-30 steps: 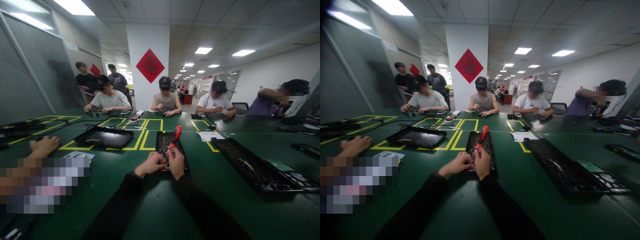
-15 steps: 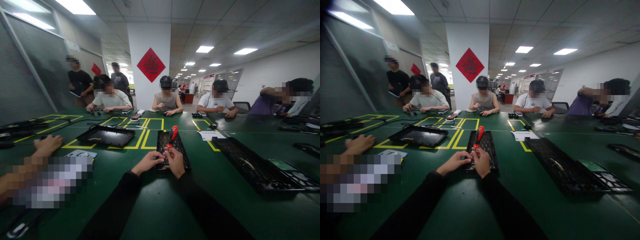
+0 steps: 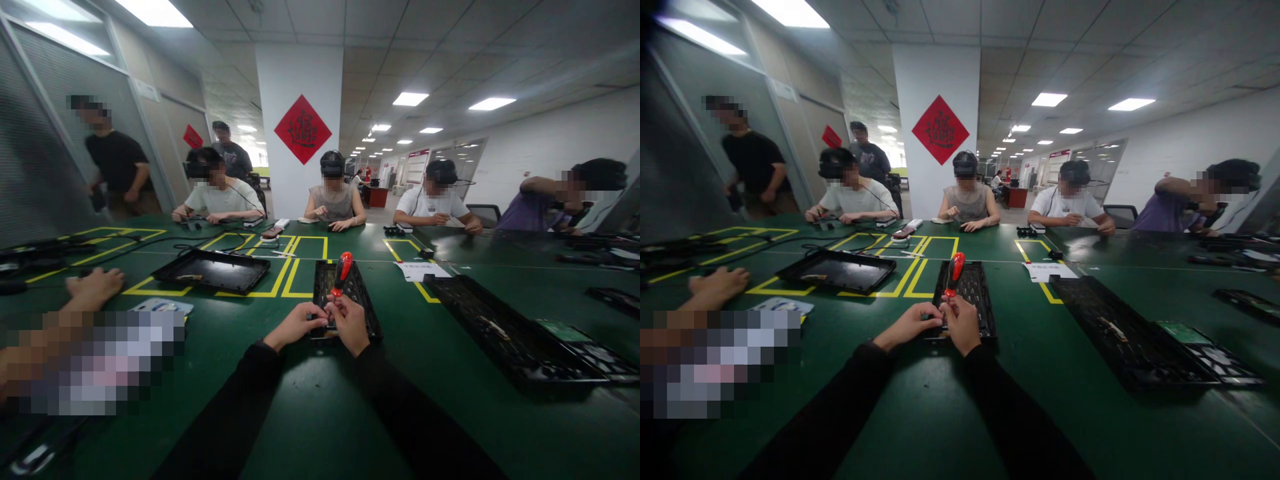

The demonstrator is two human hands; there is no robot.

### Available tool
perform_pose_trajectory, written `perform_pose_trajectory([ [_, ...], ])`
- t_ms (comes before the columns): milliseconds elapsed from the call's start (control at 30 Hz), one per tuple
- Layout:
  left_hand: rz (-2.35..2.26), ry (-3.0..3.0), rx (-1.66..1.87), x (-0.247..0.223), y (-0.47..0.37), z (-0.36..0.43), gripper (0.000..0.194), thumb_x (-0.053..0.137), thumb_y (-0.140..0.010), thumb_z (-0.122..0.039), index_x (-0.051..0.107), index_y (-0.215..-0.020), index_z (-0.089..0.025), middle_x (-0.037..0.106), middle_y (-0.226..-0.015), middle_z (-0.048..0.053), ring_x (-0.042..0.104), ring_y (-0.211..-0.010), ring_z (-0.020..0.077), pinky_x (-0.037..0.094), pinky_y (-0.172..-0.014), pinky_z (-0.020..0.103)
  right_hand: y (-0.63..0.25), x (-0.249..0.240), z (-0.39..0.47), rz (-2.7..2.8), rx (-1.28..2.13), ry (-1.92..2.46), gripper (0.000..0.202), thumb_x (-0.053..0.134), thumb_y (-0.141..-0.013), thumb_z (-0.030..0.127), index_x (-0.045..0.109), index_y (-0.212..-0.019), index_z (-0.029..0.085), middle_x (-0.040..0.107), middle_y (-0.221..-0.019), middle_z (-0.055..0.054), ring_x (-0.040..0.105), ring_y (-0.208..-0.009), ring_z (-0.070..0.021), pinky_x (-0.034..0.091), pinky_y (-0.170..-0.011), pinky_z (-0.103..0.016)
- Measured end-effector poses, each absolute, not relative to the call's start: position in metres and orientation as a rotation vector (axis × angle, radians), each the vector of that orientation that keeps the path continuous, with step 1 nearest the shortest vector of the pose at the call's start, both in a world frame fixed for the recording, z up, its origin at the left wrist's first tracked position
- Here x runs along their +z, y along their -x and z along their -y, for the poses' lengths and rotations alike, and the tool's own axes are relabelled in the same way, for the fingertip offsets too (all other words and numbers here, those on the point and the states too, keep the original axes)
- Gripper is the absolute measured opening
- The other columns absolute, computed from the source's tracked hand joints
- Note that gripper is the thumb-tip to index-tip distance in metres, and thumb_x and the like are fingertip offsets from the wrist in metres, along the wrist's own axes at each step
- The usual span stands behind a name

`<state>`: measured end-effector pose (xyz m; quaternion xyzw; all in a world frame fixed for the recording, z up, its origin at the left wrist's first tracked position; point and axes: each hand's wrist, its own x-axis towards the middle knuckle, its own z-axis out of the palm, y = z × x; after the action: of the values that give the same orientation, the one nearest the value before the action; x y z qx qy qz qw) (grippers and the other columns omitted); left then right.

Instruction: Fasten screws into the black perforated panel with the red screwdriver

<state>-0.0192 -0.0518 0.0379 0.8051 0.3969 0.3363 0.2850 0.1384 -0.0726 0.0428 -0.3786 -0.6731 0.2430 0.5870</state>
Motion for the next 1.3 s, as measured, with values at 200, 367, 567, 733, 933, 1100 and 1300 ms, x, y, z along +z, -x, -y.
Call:
perform_pose_trajectory([
  [200,-1.066,-2.178,0.914,0.035,0.019,0.051,0.02,0.057,-0.075,-0.033,0.065,-0.079,-0.015,0.066,-0.082,0.004,0.056,-0.082,0.0148,0.04,-0.082,0.028,-0.139,0.041,0.07,1.564,0.588,0.896,0.02,0.05,-0.08,0.024,0.062,-0.094,0.018,0.066,-0.077,-0.004,0.062,-0.066,-0.0156,0.05,-0.065,-0.026],
  [367,-1.076,-2.173,0.951,0.031,0.017,0.053,0.021,0.057,-0.075,-0.034,0.065,-0.078,-0.014,0.064,-0.081,0.004,0.056,-0.081,0.0145,0.041,-0.08,0.027,-0.14,0.04,0.068,1.595,0.592,0.876,0.02,0.05,-0.081,0.025,0.063,-0.094,0.018,0.065,-0.075,-0.003,0.06,-0.064,-0.0149,0.048,-0.063,-0.025],
  [567,-1.118,-2.147,1.021,0.029,0.014,0.054,0.022,0.058,-0.073,-0.035,0.064,-0.076,-0.014,0.063,-0.08,0.004,0.056,-0.079,0.0149,0.041,-0.078,0.027,-0.141,0.041,0.064,1.633,0.563,0.862,0.015,0.051,-0.08,0.025,0.064,-0.086,0.017,0.06,-0.071,-0.001,0.056,-0.063,-0.0131,0.046,-0.059,-0.023],
  [733,-1.087,-2.114,1.065,0.028,0.014,0.053,0.02,0.06,-0.071,-0.034,0.064,-0.075,-0.014,0.064,-0.08,0.005,0.056,-0.078,0.0156,0.042,-0.077,0.027,-0.142,0.039,0.063,1.622,0.548,0.839,0.013,0.053,-0.079,0.024,0.063,-0.077,0.016,0.055,-0.069,-0.001,0.054,-0.064,-0.012,0.044,-0.058,-0.021],
  [933,-1.052,-2.123,1.091,0.027,0.013,0.052,0.021,0.061,-0.072,-0.034,0.065,-0.075,-0.015,0.065,-0.08,0.005,0.057,-0.077,0.0158,0.042,-0.076,0.027,-0.141,0.037,0.063,1.601,0.543,0.829,0.013,0.053,-0.08,0.025,0.062,-0.083,0.017,0.056,-0.072,-0.001,0.054,-0.066,-0.0124,0.044,-0.059,-0.022],
  [1100,-1.06,-2.181,1.061,0.032,0.014,0.053,0.023,0.058,-0.074,-0.037,0.066,-0.079,-0.016,0.066,-0.081,0.004,0.057,-0.076,0.0156,0.041,-0.075,0.026,-0.141,0.037,0.063,1.589,0.542,0.843,0.013,0.052,-0.08,0.025,0.061,-0.073,0.017,0.055,-0.069,-0.001,0.054,-0.064,-0.0123,0.044,-0.058,-0.022],
  [1300,-1.099,-2.265,0.984,0.034,0.019,0.054,0.026,0.058,-0.073,-0.041,0.066,-0.078,-0.017,0.066,-0.08,0.004,0.056,-0.079,0.0168,0.039,-0.08,0.028,-0.141,0.04,0.064,1.574,0.567,0.83,0.016,0.052,-0.08,0.025,0.063,-0.088,0.016,0.057,-0.072,-0.001,0.055,-0.064,-0.0123,0.045,-0.058,-0.022],
])
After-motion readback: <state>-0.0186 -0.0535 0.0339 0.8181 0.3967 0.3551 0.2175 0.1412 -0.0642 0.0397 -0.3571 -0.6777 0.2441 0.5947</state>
